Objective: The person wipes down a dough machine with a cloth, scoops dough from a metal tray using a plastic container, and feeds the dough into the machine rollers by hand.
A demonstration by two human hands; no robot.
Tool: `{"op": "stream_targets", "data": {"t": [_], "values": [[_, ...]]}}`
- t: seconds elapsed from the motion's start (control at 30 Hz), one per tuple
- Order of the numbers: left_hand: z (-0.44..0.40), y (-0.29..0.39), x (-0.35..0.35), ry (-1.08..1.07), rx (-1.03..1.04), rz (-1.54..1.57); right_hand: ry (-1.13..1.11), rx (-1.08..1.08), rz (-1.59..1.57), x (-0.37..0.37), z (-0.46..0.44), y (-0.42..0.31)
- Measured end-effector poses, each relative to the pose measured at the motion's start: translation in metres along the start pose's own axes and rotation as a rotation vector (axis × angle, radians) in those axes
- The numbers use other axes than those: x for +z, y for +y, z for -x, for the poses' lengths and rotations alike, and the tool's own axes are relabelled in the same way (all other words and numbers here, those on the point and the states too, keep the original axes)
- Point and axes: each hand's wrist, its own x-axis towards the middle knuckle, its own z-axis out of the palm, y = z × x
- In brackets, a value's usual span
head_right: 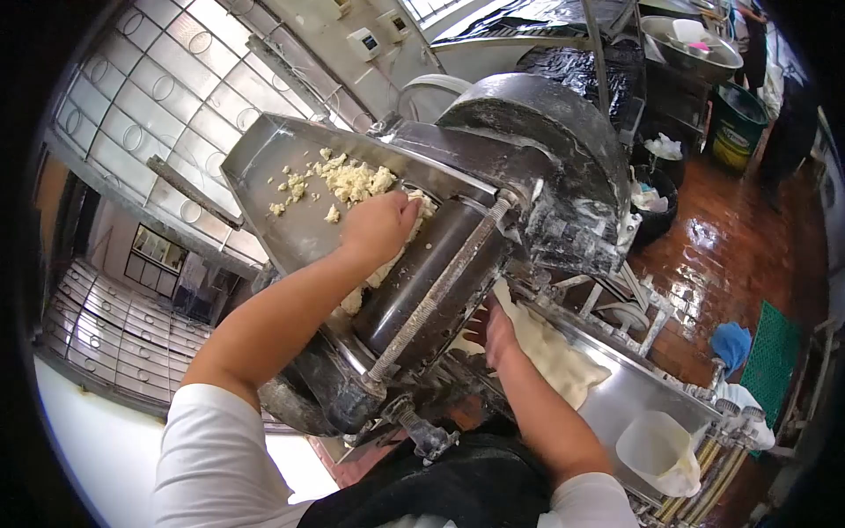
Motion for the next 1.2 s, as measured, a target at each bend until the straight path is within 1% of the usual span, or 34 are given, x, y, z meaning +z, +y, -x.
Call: {"op": "stream_targets", "data": {"t": [0.03,0.13,0.17,0.27,0.37,0.4,0.47,0.53,0.63,0.7,0.8,0.9,0.93,1.0,1.03,1.07,1.1,1.13,1.17,1.2], "values": [[-0.001,0.002,-0.002,-0.015,-0.002,-0.002,-0.030,0.046,-0.114,0.015,-0.004,-0.004],[0.001,-0.001,0.000,0.015,-0.013,0.037,-0.136,0.039,-0.342,0.038,-0.020,-0.003],[-0.002,-0.003,0.000,0.036,-0.018,0.057,-0.153,0.023,-0.320,0.039,-0.027,-0.005],[0.008,-0.009,-0.043,0.043,-0.022,0.160,-0.203,-0.001,-0.272,0.033,-0.050,0.004],[0.029,-0.060,-0.037,-0.478,0.129,0.152,-0.222,0.069,-0.372,0.050,-0.026,-0.019],[0.039,-0.055,-0.034,-0.451,-0.006,0.239,-0.260,0.018,-0.389,0.050,-0.029,-0.017],[0.055,-0.035,-0.021,-0.400,-0.268,0.409,-0.337,0.012,-0.439,0.050,-0.038,-0.016],[0.055,-0.024,-0.023,-0.398,-0.251,0.519,-0.367,0.015,-0.452,0.049,-0.038,-0.015],[0.045,-0.023,-0.028,-0.572,-0.439,0.713,-0.386,0.022,-0.419,0.049,-0.043,-0.014],[0.037,-0.029,-0.026,-0.744,-0.768,0.965,-0.421,0.013,-0.428,0.050,-0.048,-0.010],[0.031,-0.035,-0.027,-0.877,-0.788,1.097,-0.455,-0.016,-0.431,0.043,-0.052,-0.004],[0.027,-0.043,-0.010,-0.310,-0.056,0.684,-0.199,-0.049,-0.360,0.055,-0.022,-0.019],[0.004,-0.055,-0.017,-0.133,-0.039,0.587,-0.235,0.063,-0.406,0.047,-0.017,-0.019],[-0.053,-0.094,-0.031,0.145,-0.088,0.428,-0.222,0.099,-0.417,0.030,-0.009,-0.014],[-0.076,-0.116,-0.027,0.257,-0.148,0.369,-0.220,0.113,-0.412,0.023,-0.007,-0.015],[-0.093,-0.145,-0.008,0.165,-0.213,0.308,-0.281,0.082,-0.407,0.015,-0.007,-0.013],[-0.111,-0.175,0.019,0.071,-0.274,0.246,-0.113,0.061,-0.338,0.016,0.002,-0.017],[-0.123,-0.187,0.036,-0.023,-0.333,0.184,0.056,0.041,-0.272,0.024,0.020,-0.026],[-0.123,-0.177,0.039,-0.016,-0.277,0.249,0.228,0.029,-0.205,0.024,0.032,-0.028],[-0.115,-0.160,0.039,-0.017,-0.228,0.311,0.151,0.011,-0.225,-0.002,0.025,-0.018]]}}
